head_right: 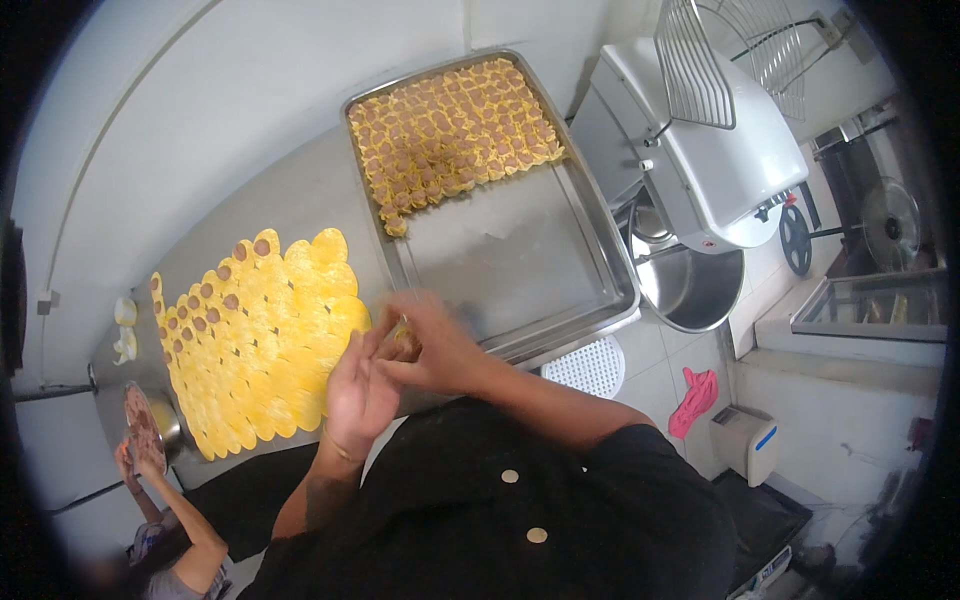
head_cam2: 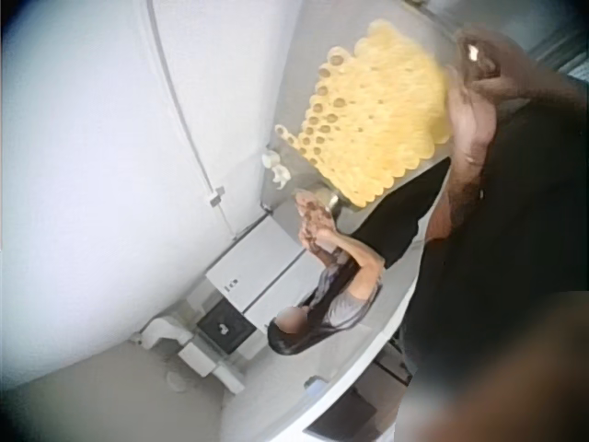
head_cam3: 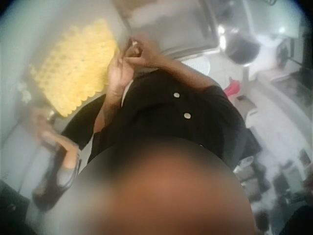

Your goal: The person folds small yellow pasta sheets filled with brown filling into tortellini and places them on a metal tray. A coworker adds filling to the pasta sheets while the person folds and arranges the finished pieces.

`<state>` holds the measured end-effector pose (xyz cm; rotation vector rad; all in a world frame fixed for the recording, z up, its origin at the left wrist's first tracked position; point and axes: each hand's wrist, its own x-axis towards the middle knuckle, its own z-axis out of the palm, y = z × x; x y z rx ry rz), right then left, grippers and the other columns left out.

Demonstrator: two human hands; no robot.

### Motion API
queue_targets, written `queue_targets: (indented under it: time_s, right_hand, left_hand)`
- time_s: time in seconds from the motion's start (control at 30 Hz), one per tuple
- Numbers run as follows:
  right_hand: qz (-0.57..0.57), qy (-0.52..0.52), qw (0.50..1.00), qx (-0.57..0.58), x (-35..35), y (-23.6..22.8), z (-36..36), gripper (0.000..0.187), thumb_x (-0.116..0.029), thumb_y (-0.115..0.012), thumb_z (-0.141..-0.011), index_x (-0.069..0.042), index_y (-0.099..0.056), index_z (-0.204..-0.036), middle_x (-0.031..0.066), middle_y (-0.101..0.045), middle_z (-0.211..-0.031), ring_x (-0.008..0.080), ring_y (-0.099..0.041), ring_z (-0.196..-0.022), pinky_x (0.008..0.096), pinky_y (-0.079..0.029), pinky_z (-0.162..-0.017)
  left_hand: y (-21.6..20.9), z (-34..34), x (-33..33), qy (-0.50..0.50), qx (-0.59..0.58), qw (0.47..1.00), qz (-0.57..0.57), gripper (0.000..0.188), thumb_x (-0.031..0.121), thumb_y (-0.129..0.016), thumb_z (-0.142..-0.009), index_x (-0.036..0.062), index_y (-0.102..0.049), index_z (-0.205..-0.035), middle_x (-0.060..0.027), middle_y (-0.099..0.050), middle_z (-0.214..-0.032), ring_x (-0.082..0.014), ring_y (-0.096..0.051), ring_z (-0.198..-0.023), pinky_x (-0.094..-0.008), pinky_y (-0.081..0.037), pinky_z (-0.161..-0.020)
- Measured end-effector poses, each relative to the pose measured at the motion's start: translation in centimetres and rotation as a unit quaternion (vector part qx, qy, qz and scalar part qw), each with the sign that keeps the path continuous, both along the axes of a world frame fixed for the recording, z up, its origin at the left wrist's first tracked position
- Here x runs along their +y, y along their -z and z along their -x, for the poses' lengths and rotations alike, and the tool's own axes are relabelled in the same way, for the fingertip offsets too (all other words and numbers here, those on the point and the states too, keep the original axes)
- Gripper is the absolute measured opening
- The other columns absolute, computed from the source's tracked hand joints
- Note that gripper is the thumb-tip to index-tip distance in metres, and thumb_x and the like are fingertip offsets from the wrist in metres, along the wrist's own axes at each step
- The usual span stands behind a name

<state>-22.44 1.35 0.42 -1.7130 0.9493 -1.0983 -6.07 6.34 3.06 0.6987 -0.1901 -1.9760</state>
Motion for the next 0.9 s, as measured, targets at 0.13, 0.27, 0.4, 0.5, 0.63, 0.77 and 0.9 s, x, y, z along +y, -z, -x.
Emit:
queue_targets:
  time_s: [0.13, 0.27, 0.4, 0.5, 0.63, 0.77, 0.9]
  right_hand:
    - [0.051, 0.073, 0.983, 0.16, -2.5, 2.2, 4.8, 0.06, -0.019, -0.086, -0.077, -0.007, -0.061, -0.13, 0.0113, -0.07, -0.106, 0.0316, -0.065, -0.099, 0.0442, -0.051, -0.088]
    - [0.04, 0.051, 0.971, 0.231, -6.1, 3.5, 7.1, 0.051, -0.023, -0.083, -0.078, -0.005, -0.067, -0.123, 0.0175, -0.069, -0.108, 0.035, -0.064, -0.102, 0.0465, -0.049, -0.09]
    - [0.001, 0.057, 0.988, 0.143, -9.1, 4.7, 6.6, 0.042, -0.02, -0.081, -0.079, -0.004, -0.069, -0.117, 0.0171, -0.072, -0.097, 0.0344, -0.067, -0.089, 0.0463, -0.051, -0.084]
    - [-0.04, 0.088, 0.987, 0.126, -10.7, 6.2, 4.9, 0.038, -0.019, -0.08, -0.081, -0.004, -0.071, -0.114, 0.0153, -0.072, -0.093, 0.0344, -0.067, -0.085, 0.0461, -0.051, -0.082]
    - [0.007, 0.135, 0.972, 0.194, -13.1, 8.7, 2.6, 0.038, -0.024, -0.08, -0.081, -0.003, -0.072, -0.111, 0.0157, -0.073, -0.095, 0.0348, -0.065, -0.085, 0.0472, -0.051, -0.081]
    - [-0.013, 0.17, 0.918, 0.357, -14.6, 10.0, 0.0, 0.034, -0.027, -0.075, -0.086, -0.004, -0.071, -0.109, 0.0153, -0.073, -0.098, 0.0346, -0.063, -0.099, 0.0474, -0.044, -0.095]
    - [-0.055, 0.152, 0.925, 0.343, -14.7, 9.7, -0.8, 0.027, -0.025, -0.072, -0.088, -0.003, -0.07, -0.103, 0.0179, -0.073, -0.099, 0.0376, -0.063, -0.1, 0.0504, -0.045, -0.094]
  left_hand:
    - [3.2, 1.5, -4.7, 0.003, -0.072, 0.997, -0.035, 0.057, 0.044, -0.041, -0.112, 0.0012, -0.043, -0.15, -0.0197, -0.059, -0.138, -0.0306, -0.059, -0.125, -0.0442, -0.046, -0.11]
    - [4.1, 3.2, -9.1, 0.034, -0.119, 0.992, -0.027, 0.056, 0.04, -0.041, -0.113, 0.0016, -0.04, -0.153, -0.0204, -0.06, -0.136, -0.0313, -0.061, -0.122, -0.0437, -0.048, -0.108]
    - [4.4, 2.9, -12.1, 0.043, -0.149, 0.986, 0.057, 0.054, 0.033, -0.044, -0.112, 0.0023, -0.036, -0.156, -0.0206, -0.059, -0.139, -0.0313, -0.061, -0.125, -0.0439, -0.049, -0.108]
    - [5.5, 2.1, -14.1, 0.024, -0.174, 0.984, 0.028, 0.059, 0.029, -0.055, -0.109, 0.0034, -0.035, -0.158, -0.0222, -0.061, -0.138, -0.0296, -0.065, -0.12, -0.0417, -0.054, -0.1]
    - [6.8, 0.6, -15.5, 0.027, -0.667, 0.709, 0.227, 0.074, 0.022, -0.072, -0.095, 0.0089, -0.036, -0.158, -0.0239, -0.057, -0.139, -0.0358, -0.053, -0.134, -0.0464, -0.046, -0.108]
    - [7.4, 0.0, -16.5, 0.062, -0.856, 0.428, 0.282, 0.083, 0.018, -0.077, -0.085, 0.0133, -0.038, -0.158, -0.0246, -0.047, -0.144, -0.0464, -0.034, -0.145, -0.0527, -0.035, -0.115]
    - [8.1, 0.7, -18.5, 0.101, -0.894, 0.367, 0.236, 0.08, 0.014, -0.074, -0.084, 0.0146, -0.039, -0.157, -0.025, -0.041, -0.148, -0.0521, -0.03, -0.145, -0.057, -0.032, -0.114]
